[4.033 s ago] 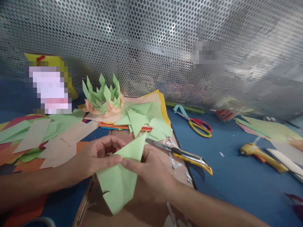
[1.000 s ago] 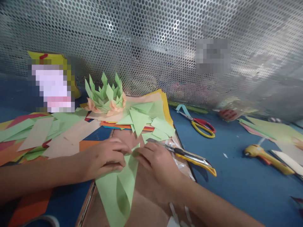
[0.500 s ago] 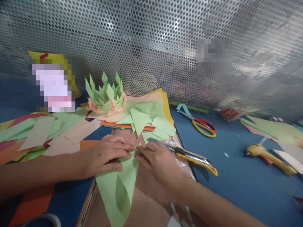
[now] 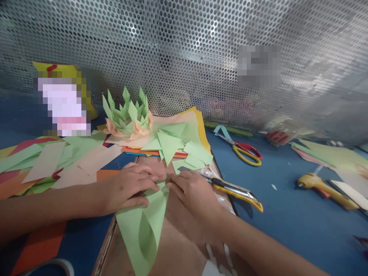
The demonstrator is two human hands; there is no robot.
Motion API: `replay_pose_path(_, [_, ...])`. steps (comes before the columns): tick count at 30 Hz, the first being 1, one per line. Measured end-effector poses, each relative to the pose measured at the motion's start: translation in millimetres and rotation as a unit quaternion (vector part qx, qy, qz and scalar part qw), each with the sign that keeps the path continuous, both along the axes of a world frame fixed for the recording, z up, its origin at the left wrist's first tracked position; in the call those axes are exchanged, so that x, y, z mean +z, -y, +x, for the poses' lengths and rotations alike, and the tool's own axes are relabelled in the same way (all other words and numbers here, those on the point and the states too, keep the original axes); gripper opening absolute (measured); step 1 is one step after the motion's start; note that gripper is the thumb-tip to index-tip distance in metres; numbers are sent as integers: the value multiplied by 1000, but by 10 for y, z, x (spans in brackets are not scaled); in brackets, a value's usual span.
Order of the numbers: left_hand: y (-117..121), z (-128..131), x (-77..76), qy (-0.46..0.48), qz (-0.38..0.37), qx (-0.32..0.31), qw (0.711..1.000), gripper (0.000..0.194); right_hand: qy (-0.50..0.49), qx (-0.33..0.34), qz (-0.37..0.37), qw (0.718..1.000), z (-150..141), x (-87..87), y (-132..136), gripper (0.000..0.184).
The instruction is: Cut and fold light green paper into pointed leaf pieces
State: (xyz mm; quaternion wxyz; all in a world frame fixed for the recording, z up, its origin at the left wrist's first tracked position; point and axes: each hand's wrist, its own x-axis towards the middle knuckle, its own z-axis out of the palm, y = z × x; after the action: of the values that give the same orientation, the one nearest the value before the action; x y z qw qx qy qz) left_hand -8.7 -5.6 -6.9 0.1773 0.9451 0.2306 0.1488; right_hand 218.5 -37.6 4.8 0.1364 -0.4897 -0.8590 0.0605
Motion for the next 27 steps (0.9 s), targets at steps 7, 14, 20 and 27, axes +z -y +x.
replay_pose_path(7, [1, 11, -13, 15, 4, -1, 1000, 24, -1, -27, 5, 1000, 16, 3, -20, 29])
replay_pose_path(14, [5, 4, -25, 0, 26, 1, 1000, 24, -11, -2, -9, 1000, 21, 3, 44, 26])
replay_pose_path(20, [-6, 7, -49, -6, 42, 7, 999, 24, 14, 37, 59, 997, 7, -28, 57, 21])
replay_pose_path(27, [-10, 4, -86, 4, 56, -2, 998, 26, 72, 82, 147, 983, -1, -55, 63, 25])
